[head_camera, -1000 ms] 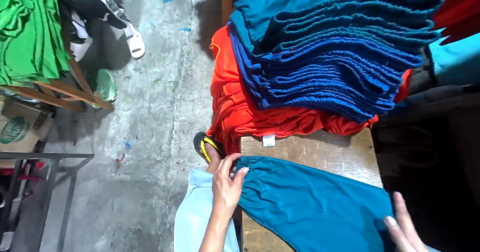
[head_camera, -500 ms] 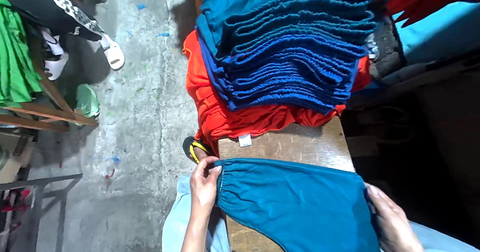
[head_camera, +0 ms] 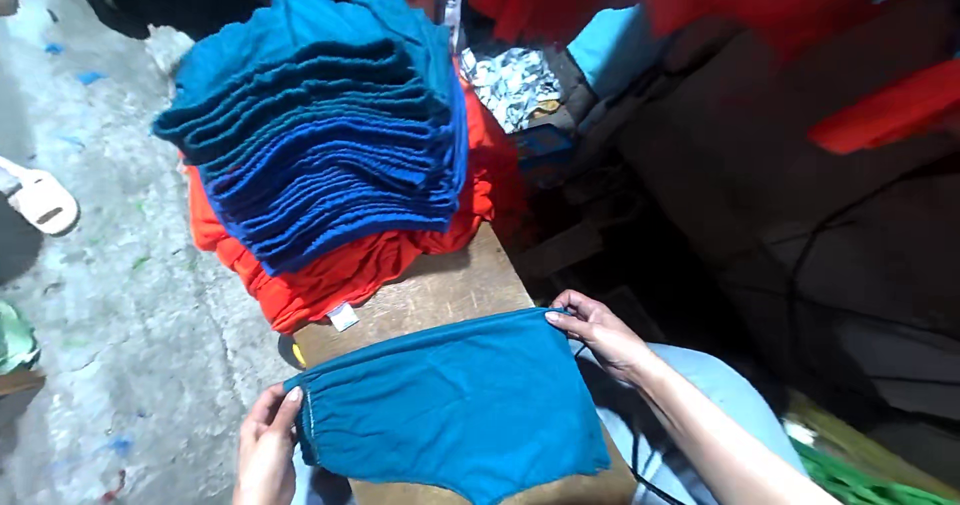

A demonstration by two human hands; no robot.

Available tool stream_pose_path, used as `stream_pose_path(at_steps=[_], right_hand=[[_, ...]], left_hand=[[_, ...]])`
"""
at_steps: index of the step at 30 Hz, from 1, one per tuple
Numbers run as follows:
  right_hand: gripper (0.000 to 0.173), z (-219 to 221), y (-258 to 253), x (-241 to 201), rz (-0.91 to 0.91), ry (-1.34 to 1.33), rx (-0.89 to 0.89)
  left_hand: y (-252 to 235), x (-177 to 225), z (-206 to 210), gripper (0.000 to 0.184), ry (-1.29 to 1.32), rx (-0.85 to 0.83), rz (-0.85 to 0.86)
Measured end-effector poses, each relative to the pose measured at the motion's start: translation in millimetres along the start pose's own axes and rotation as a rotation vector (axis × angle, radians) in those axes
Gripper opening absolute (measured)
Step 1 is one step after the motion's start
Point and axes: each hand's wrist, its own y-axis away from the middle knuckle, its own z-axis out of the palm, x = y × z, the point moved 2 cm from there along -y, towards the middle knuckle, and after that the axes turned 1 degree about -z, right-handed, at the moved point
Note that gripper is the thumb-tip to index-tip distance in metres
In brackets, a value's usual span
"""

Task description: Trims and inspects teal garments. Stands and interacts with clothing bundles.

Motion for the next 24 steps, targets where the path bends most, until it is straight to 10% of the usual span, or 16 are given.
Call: stream_pose_path(at_steps=[6, 24], right_hand=[[0.028, -12, -1, -11, 0.027, -0.13, -0.171], [0.007, -2, -1, -9, 0.045, -0.16, -0.173]], left_hand=[[1, -5, 2, 0.016, 0.125, 0.006, -0.035], [0, -6, -5, 0.016, 0.113, 0.025, -0.063]])
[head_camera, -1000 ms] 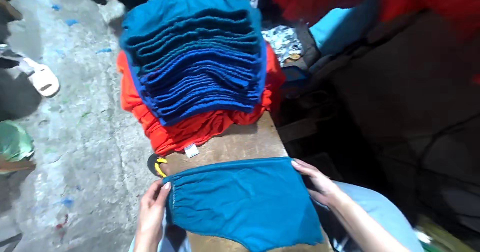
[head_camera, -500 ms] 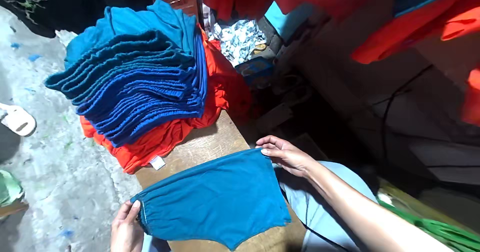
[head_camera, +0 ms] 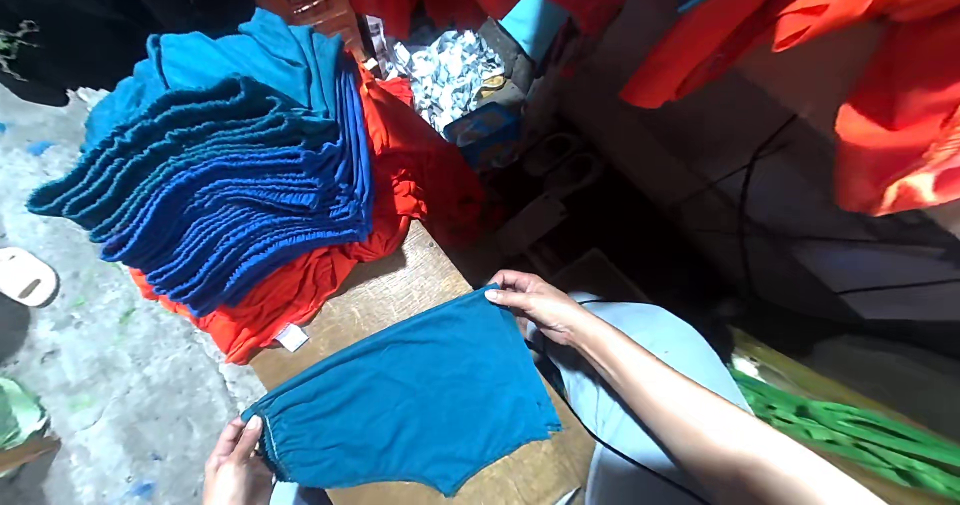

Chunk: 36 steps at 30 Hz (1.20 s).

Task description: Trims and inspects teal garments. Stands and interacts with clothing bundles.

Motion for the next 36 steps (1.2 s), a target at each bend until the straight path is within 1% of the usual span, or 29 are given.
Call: stream_pose_path(at_steps=[1, 3, 6, 8, 10, 13, 15, 16, 18, 20, 21, 22, 24, 26, 28, 31, 34, 36], right_hand=[[0.007, 2, 1, -1, -0.049, -0.054, 0.008], [0.013, 4, 2, 1, -0.082, -0.182, 0.036], [0.012, 5, 1, 4, -0.011, -0.268, 0.095], [0.01, 9, 0, 4, 0.019, -0.221, 0.157], [0.009, 11, -3, 4, -0.01, -0.152, 0.209], [0.014, 10, -5, 3, -0.088, -0.075, 0.286], [0.015, 9, -5, -2, -0.089, -0.037, 0.327], [0.016, 11, -4, -5, -0.084, -0.013, 0.327], [0.019, 14, -3, -4, -0.117, 0.064, 0.28], [0.029, 13, -1, -1, -0.17, 0.159, 0.187], [0.036, 13, -1, 2, -0.19, 0.21, 0.166], [0.042, 12, -2, 5, -0.215, 0.251, 0.165], [0.045, 9, -4, 9, -0.262, 0.315, 0.205], [0.04, 8, -5, 10, -0.281, 0.342, 0.253], [0.035, 9, -6, 10, -0.289, 0.314, 0.271], [0.031, 10, -6, 8, -0.296, 0.289, 0.253], [0.032, 15, -1, 3, -0.258, 0.263, 0.267], [0.031, 19, 2, 2, -0.237, 0.254, 0.285]], left_hand=[[0, 0, 0, 0.017, -0.002, 0.004, 0.001], [0, 0, -1, 0.016, -0.011, -0.004, -0.002], [0, 0, -3, 0.015, -0.006, -0.01, 0.008], [2, 1, -5, 0.015, -0.026, -0.028, 0.034], [4, 1, -5, 0.015, -0.049, -0.026, 0.08], [5, 1, -2, 0.013, -0.066, 0.026, 0.125], [6, 1, 3, 0.013, -0.078, 0.027, 0.14], [8, 2, 5, 0.018, -0.078, 0.017, 0.154], [14, 3, 8, 0.04, -0.078, 0.006, 0.191], [18, 0, 7, 0.056, -0.067, 0.01, 0.213], [21, -3, 6, 0.058, -0.067, 0.011, 0.233], [23, -6, 6, 0.057, -0.064, 0.014, 0.263], [26, -13, 5, 0.044, -0.053, 0.036, 0.344], [27, -19, 4, 0.027, -0.032, 0.054, 0.439], [26, -25, 3, 0.019, 0.039, 0.049, 0.51], [25, -28, 1, 0.02, 0.151, 0.022, 0.509], [22, -26, 1, 0.03, 0.172, 0.006, 0.4], [18, -24, 2, 0.026, 0.18, 0.012, 0.368]])
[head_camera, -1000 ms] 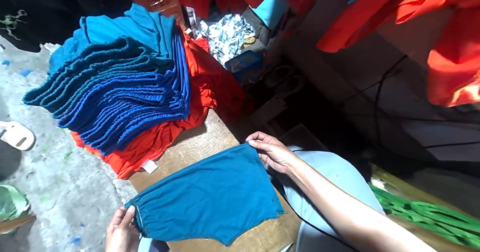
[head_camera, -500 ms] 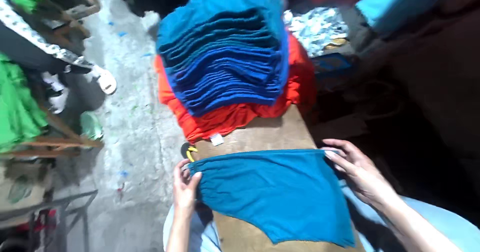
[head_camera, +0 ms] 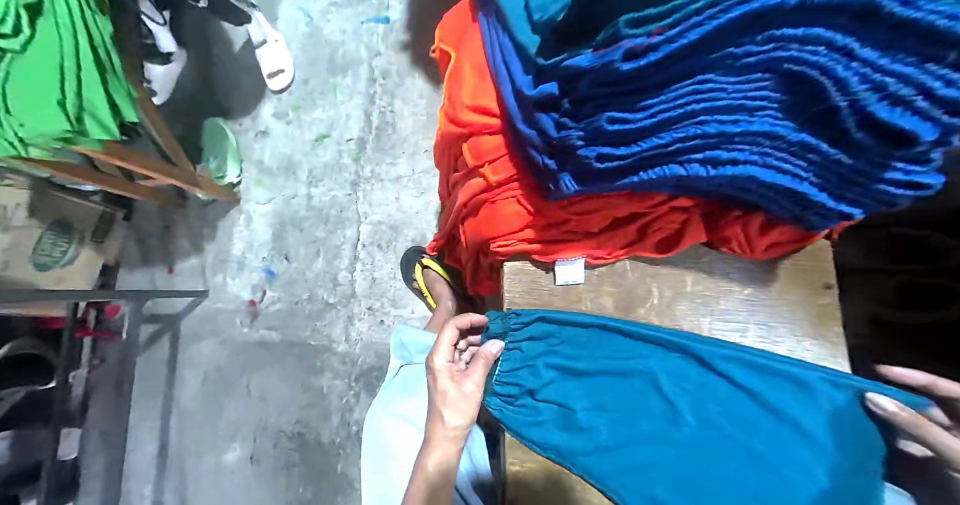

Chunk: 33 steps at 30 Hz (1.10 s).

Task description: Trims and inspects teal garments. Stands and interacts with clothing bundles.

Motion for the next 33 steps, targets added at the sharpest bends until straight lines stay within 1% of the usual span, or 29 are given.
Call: stream_pose_path(at_steps=[4, 5, 9, 13, 16, 18, 20, 24, 29, 31, 32, 33], right_hand=[[0.031, -7, -6, 9, -0.04, -0.009, 0.006], [0.03, -8, -7, 10, -0.049, -0.007, 0.006], [0.028, -11, -8, 13, -0.073, 0.004, 0.003], [0.027, -8, -6, 10, -0.018, -0.075, 0.041], [0.025, -6, -8, 9, -0.006, -0.114, 0.054], [0.022, -6, -11, 10, -0.013, -0.133, 0.045], [0.023, -8, -14, 9, 0.01, -0.163, 0.034], [0.023, -8, -17, 7, 0.037, -0.165, 0.063], [0.02, -4, -17, 4, 0.059, -0.184, 0.07], [0.022, -2, -16, 2, 0.041, -0.169, 0.014], [0.027, 0, -15, 1, 0.012, -0.15, -0.006], [0.035, 1, -13, 0, -0.023, -0.106, -0.028]], left_hand=[[-7, -1, 1, 0.021, -0.107, -0.053, 0.089], [-8, 0, 1, 0.02, -0.138, -0.049, 0.087], [-10, 4, 4, 0.015, -0.106, 0.016, -0.052], [-17, 3, 2, 0.014, -0.04, 0.026, -0.116], [-21, 1, 5, 0.019, 0.021, 0.053, -0.189], [-23, 4, 7, 0.026, 0.057, 0.047, -0.235], [-24, 6, 7, 0.03, 0.097, 0.034, -0.275], [-27, 5, 5, 0.034, 0.1, 0.048, -0.272], [-29, 2, 6, 0.028, 0.067, 0.071, -0.249], [-29, 3, 6, 0.026, 0.055, 0.068, -0.235], [-28, 5, 6, 0.025, 0.048, 0.063, -0.231], [-28, 5, 7, 0.024, 0.042, 0.058, -0.227]])
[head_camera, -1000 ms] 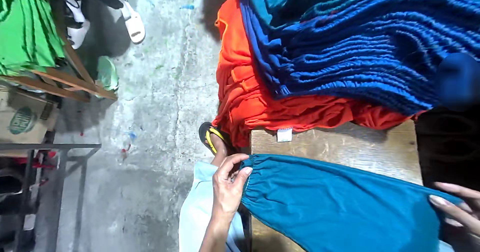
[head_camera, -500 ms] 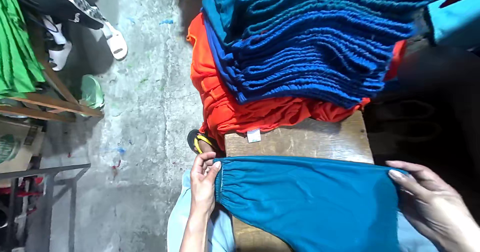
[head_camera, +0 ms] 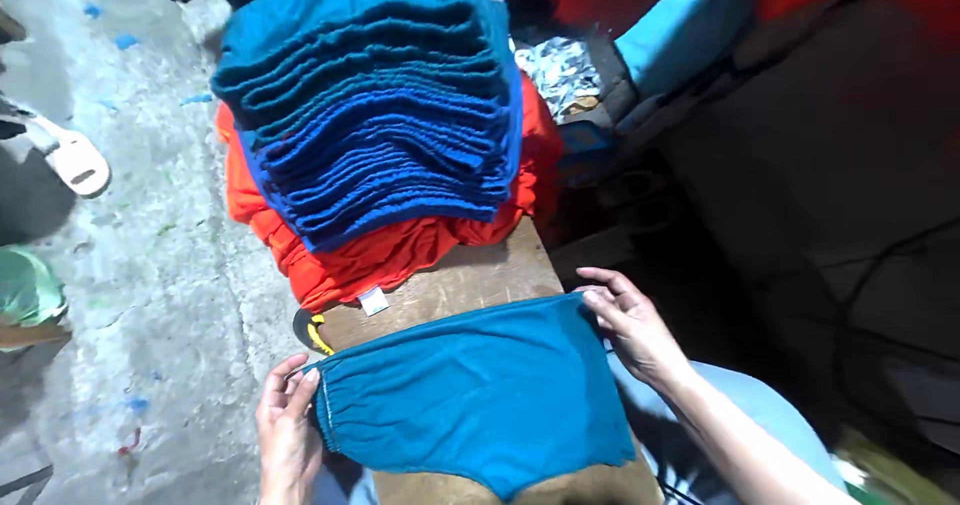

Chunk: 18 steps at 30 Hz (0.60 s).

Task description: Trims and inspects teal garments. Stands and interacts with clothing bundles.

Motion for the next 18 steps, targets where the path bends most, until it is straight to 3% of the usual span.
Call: stream_pose_path(at_steps=[3, 8, 15, 18], right_hand=[[0.051, 5, 1, -4, -0.036, 0.154, -0.015], [0.024, 6, -6, -5, 0.002, 0.143, 0.046], [0.023, -1, -7, 2, 0.08, -0.107, -0.063], [0.024, -3, -7, 4, 0.143, -0.178, -0.025]], left_hand=[[2, 1, 1, 0.023, -0.077, -0.011, 0.024], [-2, -3, 0, 0.028, -0.235, 0.001, 0.147], [-1, -4, -4, 0.026, -0.211, 0.024, 0.126], [1, -6, -6, 0.026, -0.208, 0.015, 0.106]])
